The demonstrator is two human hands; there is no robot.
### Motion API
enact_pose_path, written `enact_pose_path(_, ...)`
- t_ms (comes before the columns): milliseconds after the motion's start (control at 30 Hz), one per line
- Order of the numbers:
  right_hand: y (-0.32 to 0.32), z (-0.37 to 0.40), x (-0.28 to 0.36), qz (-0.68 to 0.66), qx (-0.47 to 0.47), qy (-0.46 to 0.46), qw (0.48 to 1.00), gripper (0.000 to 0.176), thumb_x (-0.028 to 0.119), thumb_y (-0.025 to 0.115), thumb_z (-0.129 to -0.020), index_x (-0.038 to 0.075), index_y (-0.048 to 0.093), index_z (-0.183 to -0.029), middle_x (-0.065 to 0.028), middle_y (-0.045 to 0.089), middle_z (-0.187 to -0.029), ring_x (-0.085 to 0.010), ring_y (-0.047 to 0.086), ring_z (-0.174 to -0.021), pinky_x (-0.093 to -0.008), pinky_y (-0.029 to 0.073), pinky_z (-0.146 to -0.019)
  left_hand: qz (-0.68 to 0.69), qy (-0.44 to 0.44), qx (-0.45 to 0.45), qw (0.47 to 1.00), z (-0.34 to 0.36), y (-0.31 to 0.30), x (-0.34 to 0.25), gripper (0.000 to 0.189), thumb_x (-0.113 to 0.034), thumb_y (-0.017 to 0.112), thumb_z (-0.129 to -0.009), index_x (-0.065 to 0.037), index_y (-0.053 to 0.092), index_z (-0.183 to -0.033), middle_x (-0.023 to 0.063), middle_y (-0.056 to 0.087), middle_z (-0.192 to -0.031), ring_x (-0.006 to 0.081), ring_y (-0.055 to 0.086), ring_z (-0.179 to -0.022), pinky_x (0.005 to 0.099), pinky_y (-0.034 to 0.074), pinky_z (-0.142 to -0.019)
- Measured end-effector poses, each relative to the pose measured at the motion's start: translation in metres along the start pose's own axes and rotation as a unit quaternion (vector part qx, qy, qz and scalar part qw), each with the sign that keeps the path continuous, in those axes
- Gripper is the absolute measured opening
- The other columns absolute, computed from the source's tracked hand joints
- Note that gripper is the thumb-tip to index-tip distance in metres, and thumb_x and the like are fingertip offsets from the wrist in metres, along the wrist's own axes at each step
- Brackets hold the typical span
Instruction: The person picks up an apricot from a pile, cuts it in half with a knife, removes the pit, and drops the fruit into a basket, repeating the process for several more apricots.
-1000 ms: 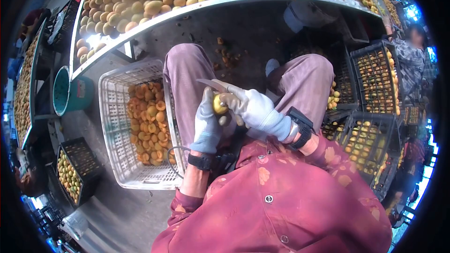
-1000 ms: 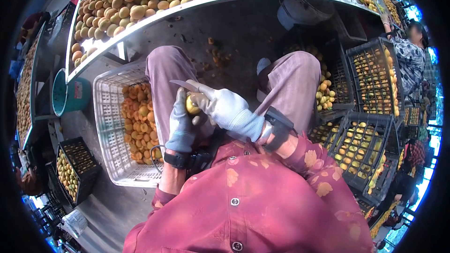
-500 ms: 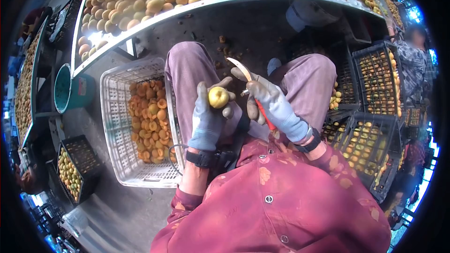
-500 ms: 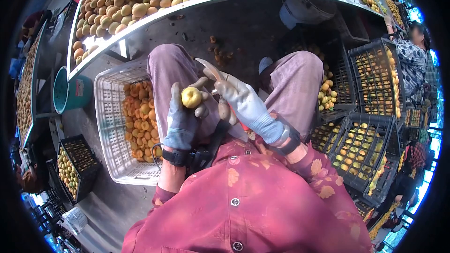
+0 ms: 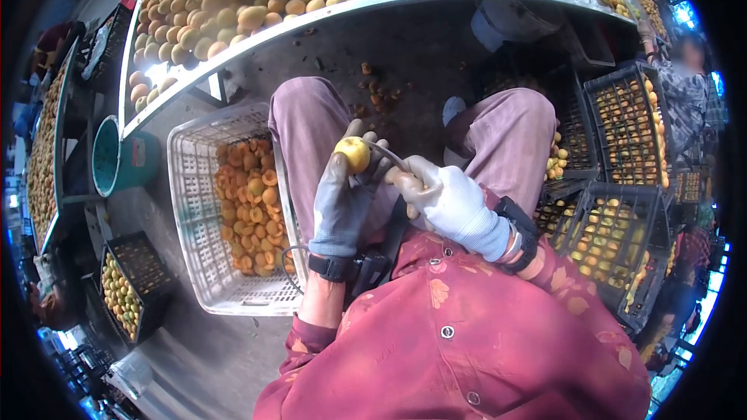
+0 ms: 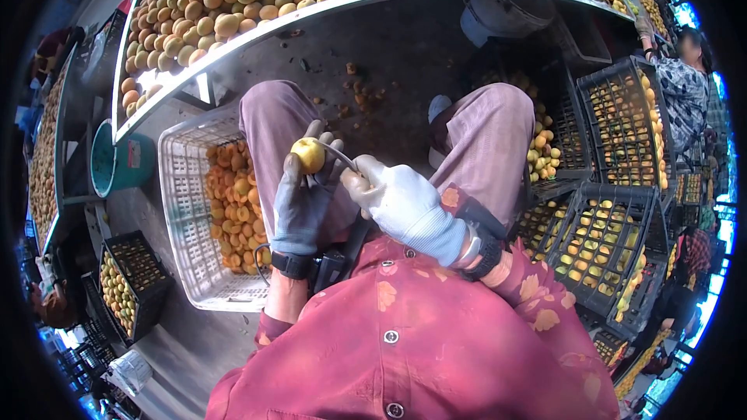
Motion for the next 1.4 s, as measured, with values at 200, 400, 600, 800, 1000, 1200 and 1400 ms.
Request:
enact_pose_path(200,0.001,-0.002,0.003,0.118,-0.038,-0.090,0.988,0.022,0.029,0.052,-0.095,0.006,0.055,-0.095,-0.0178,0.063,-0.070,-0.0377,0.064,-0.069,-0.0441,0.049,-0.059,0.014,-0.005,-0.011,1.000,-0.002,-0.004,0.002,0.075,-0.037,0.065,-0.091,0.002,0.030,-0.145,0.0164,0.050,-0.135,0.0253,0.053,-0.122,0.0341,0.044,-0.103)
enact_pose_path(400,-0.004,0.000,0.008,0.173,-0.032,-0.107,0.979,0.026,0.029,0.051,-0.095,0.004,0.054,-0.097,-0.0219,0.063,-0.073,-0.0412,0.063,-0.073,-0.0466,0.051,-0.061,-0.067,0.002,0.012,0.998,0.001,-0.005,0.001,0.077,-0.034,0.072,-0.086,0.002,0.034,-0.143,0.0168,0.054,-0.129,0.0267,0.057,-0.116,0.0365,0.047,-0.102)
enact_pose_path(600,-0.003,0.003,0.016,0.166,-0.002,-0.033,0.986,0.027,0.031,0.050,-0.095,0.004,0.055,-0.099,-0.0221,0.062,-0.071,-0.0411,0.063,-0.073,-0.0476,0.051,-0.061,0.007,-0.006,-0.031,0.999,0.002,-0.003,0.007,0.080,-0.035,0.076,-0.082,0.001,0.035,-0.141,0.0136,0.057,-0.124,0.0253,0.058,-0.113,0.0364,0.047,-0.100)
enact_pose_path(800,0.012,0.002,0.010,0.130,-0.005,-0.013,0.991,0.028,0.031,0.050,-0.095,0.003,0.055,-0.099,-0.0227,0.062,-0.071,-0.0418,0.063,-0.071,-0.0484,0.051,-0.060,0.059,0.016,-0.029,0.998,0.002,-0.012,0.017,0.077,-0.035,0.073,-0.085,0.001,0.034,-0.142,0.0142,0.058,-0.122,0.0283,0.058,-0.115,0.0393,0.044,-0.105)
enact_pose_path(1000,0.030,-0.002,-0.006,0.120,-0.044,-0.058,0.990,0.029,0.032,0.051,-0.095,0.005,0.056,-0.100,-0.0228,0.062,-0.072,-0.0429,0.062,-0.070,-0.0495,0.051,-0.060,0.092,-0.028,-0.029,0.995,-0.001,-0.009,0.021,0.077,-0.046,0.063,-0.089,-0.001,0.033,-0.144,0.0153,0.055,-0.128,0.0268,0.054,-0.119,0.0377,0.043,-0.104)
enact_pose_path(1200,0.008,-0.006,-0.016,0.190,-0.048,-0.075,0.978,0.030,0.037,0.048,-0.096,0.008,0.055,-0.097,-0.0209,0.063,-0.072,-0.0422,0.063,-0.072,-0.0498,0.051,-0.061,-0.166,-0.033,0.009,0.985,-0.006,-0.020,0.010,0.066,-0.032,0.064,-0.092,-0.003,0.036,-0.145,0.0090,0.055,-0.123,0.0157,0.057,-0.106,0.0274,0.046,-0.094)
enact_pose_path(1400,-0.013,0.001,0.013,0.195,0.034,-0.091,0.976,0.029,0.034,0.048,-0.096,0.007,0.057,-0.101,-0.0175,0.064,-0.071,-0.0353,0.065,-0.067,-0.0448,0.052,-0.061,-0.260,0.023,-0.015,0.965,-0.004,0.001,0.002,0.059,-0.009,0.066,-0.090,-0.002,0.039,-0.142,0.0072,0.053,-0.133,0.0135,0.058,-0.105,0.0254,0.048,-0.092)
Point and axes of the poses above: each hand's wrist, its own z-axis away from the middle knuckle, its own y-axis out of the palm, x = y × z, the point moved 5 cm from there along -z, towards the middle knuckle
